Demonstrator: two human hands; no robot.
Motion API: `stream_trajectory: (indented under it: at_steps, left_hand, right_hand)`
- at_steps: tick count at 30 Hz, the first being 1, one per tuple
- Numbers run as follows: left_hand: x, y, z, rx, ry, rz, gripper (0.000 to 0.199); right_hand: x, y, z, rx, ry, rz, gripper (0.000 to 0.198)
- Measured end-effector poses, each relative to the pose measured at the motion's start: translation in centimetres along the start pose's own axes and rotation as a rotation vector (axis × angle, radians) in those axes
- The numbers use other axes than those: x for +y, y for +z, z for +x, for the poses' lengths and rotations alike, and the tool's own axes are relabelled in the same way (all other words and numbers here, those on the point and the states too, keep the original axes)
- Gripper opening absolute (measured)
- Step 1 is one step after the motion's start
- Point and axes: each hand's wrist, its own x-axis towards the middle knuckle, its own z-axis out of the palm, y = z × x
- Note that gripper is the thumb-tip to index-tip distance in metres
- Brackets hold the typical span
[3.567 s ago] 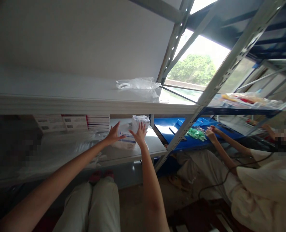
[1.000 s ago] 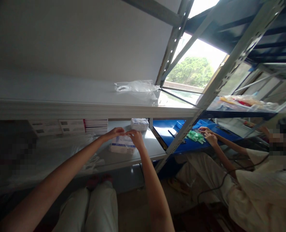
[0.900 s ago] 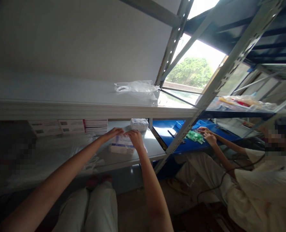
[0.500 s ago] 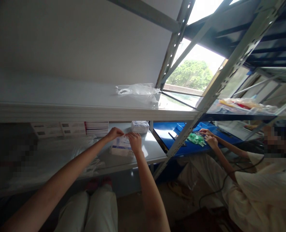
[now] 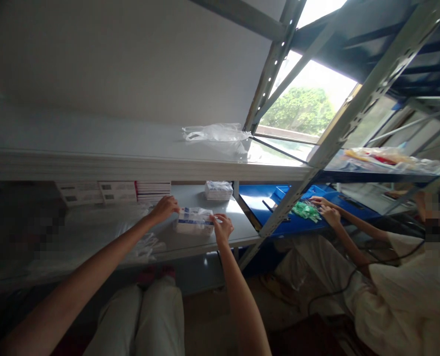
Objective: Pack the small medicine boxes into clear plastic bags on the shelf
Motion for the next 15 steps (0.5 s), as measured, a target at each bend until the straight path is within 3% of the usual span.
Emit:
stream_trajectory:
  at_steps: [5,9,11,15]
  left_hand:
    - [0.4,-0.5,0.0,0.003,-0.01,-0.031,0.022]
    - [0.0,-0.3,0.1,0.045,-0.134,-0.296,0.016]
    - [-0.3,0.6,0.1,0.075,-0.271,-0.479,0.019]
    - [0.4,3.4,-1.0,0.095,-0.72,-0.827,0.052]
  right_hand:
    - [0.1,-0.1,0.6,-0.027,0.032,0.034,0.046]
    - [1.1,-0.1,0.6,-0.068,-0.069,0.116,0.049]
    - [2.1,0.4,0.4,-0.074,-0.05,0.245,0.06]
    - [4.6,2.0,-0.9,-0.172,0.146,0.482,0.096]
